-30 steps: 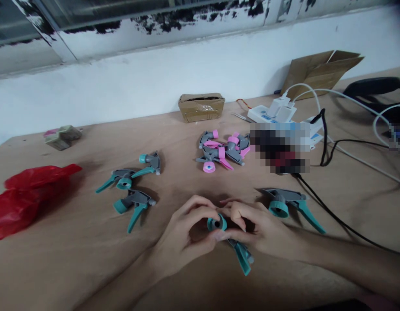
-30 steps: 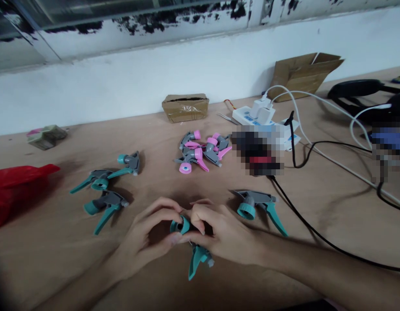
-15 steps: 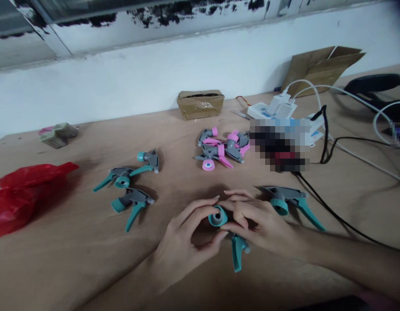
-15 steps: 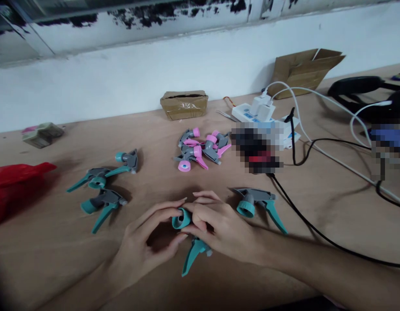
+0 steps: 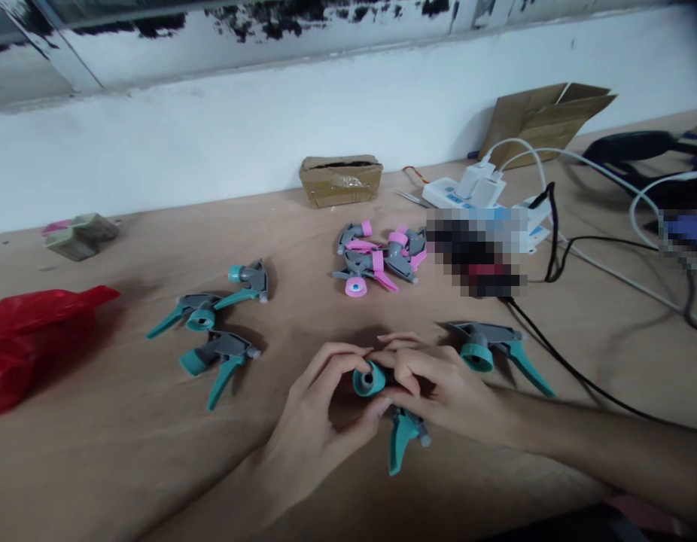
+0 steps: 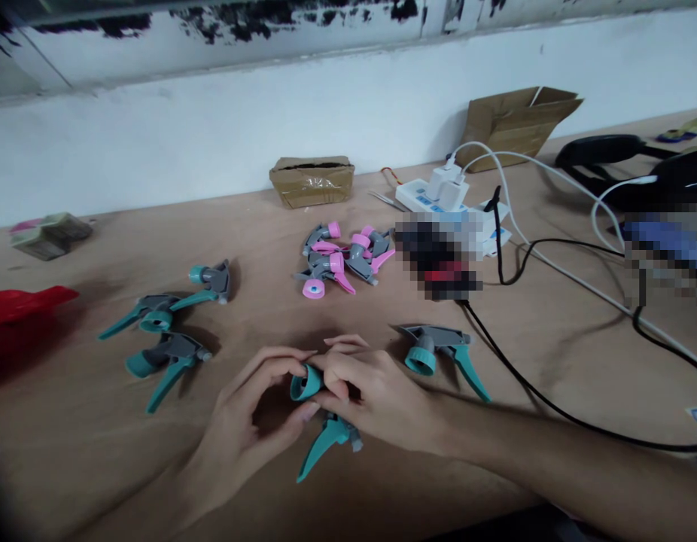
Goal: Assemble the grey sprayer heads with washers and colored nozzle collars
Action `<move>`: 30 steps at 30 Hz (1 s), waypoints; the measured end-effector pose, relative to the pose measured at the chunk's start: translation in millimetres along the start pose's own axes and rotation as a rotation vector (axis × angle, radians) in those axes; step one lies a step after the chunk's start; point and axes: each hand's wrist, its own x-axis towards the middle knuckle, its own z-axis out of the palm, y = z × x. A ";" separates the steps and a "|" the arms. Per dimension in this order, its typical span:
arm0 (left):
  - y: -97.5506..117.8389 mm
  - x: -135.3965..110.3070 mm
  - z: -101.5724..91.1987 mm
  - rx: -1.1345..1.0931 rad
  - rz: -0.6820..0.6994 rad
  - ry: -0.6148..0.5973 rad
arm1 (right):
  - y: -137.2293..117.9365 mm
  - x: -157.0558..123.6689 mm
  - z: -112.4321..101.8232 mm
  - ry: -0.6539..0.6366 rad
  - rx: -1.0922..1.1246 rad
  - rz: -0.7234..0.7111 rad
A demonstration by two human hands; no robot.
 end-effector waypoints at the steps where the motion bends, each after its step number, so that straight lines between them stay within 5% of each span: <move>1: 0.0 -0.7 1.1 0.002 -0.007 0.000 | -0.3 0.0 0.1 0.003 0.000 -0.003; 14: -1.9 -3.3 7.1 -0.097 -0.073 -0.016 | 0.1 -1.0 0.0 -0.006 -0.023 -0.014; 30: -3.8 -1.1 -7.5 -0.089 -0.063 -0.161 | -4.0 -2.3 -0.6 -0.060 -0.033 0.022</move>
